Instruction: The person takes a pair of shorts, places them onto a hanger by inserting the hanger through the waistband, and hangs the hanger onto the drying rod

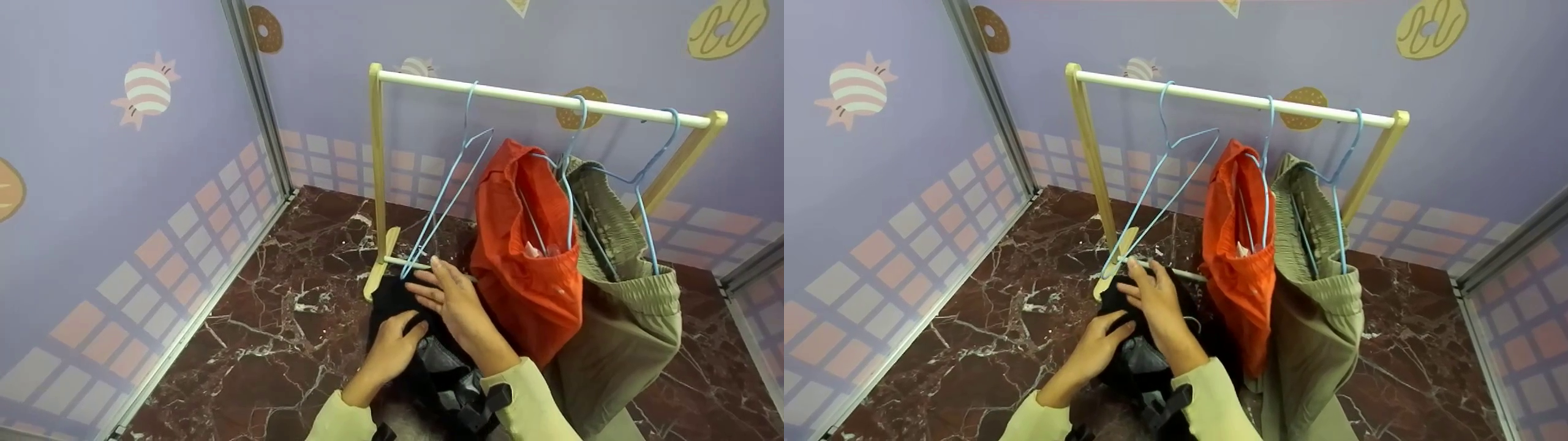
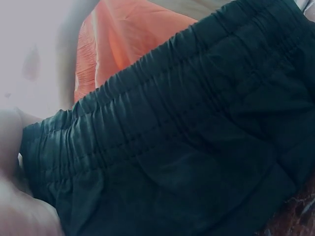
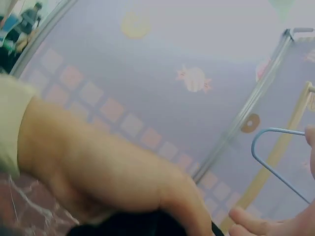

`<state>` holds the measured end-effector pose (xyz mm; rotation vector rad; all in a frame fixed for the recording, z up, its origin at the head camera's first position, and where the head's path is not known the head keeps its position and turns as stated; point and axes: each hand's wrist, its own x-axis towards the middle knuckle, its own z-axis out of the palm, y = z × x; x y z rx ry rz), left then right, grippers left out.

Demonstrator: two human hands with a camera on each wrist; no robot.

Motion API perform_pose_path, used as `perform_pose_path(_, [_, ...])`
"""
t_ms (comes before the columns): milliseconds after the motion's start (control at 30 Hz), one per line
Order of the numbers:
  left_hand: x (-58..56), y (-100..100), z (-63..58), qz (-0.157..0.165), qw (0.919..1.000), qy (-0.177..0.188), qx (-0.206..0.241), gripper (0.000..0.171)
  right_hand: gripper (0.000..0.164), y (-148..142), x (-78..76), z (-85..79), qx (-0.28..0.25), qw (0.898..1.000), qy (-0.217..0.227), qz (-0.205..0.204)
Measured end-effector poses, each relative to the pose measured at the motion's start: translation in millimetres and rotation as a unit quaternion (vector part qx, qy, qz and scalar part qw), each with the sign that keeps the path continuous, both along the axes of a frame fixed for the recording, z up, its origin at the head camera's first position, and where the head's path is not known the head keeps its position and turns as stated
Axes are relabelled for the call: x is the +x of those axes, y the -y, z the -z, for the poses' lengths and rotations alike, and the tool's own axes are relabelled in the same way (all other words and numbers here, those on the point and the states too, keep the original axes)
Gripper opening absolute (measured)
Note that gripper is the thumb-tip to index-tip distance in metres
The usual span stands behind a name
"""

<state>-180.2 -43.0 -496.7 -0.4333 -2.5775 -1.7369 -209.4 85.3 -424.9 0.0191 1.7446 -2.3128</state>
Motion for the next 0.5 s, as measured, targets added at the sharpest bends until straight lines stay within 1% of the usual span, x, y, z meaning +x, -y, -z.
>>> perform_pose_path(67, [-0.8, 0, 0.9, 0.003, 1.0000, 0.000, 0.003, 0.015, 0.069, 2, -4.1, -2.3, -0.024, 1.000, 0.011, -0.002])
perform_pose_path(167, [-1.4, 0, 2.3, 0.004, 1.0000, -0.001, 0.004, 0.016, 0.070, 8, -10.5, -6.0, -0.036, 0.999, 0.023, 0.000])
perform_pose_path(367, [-1.7, 0, 2.9, 0.008, 0.9999, -0.006, 0.003, 0.016, 0.069, 18, -18.5, -11.8, -0.025, 0.999, 0.027, 0.001])
perform_pose_path(500, [-2.3, -1, 3.3, 0.013, 0.9999, -0.002, 0.005, 0.015, 0.066, 23, -22.2, -13.6, -0.020, 0.999, 0.028, 0.011])
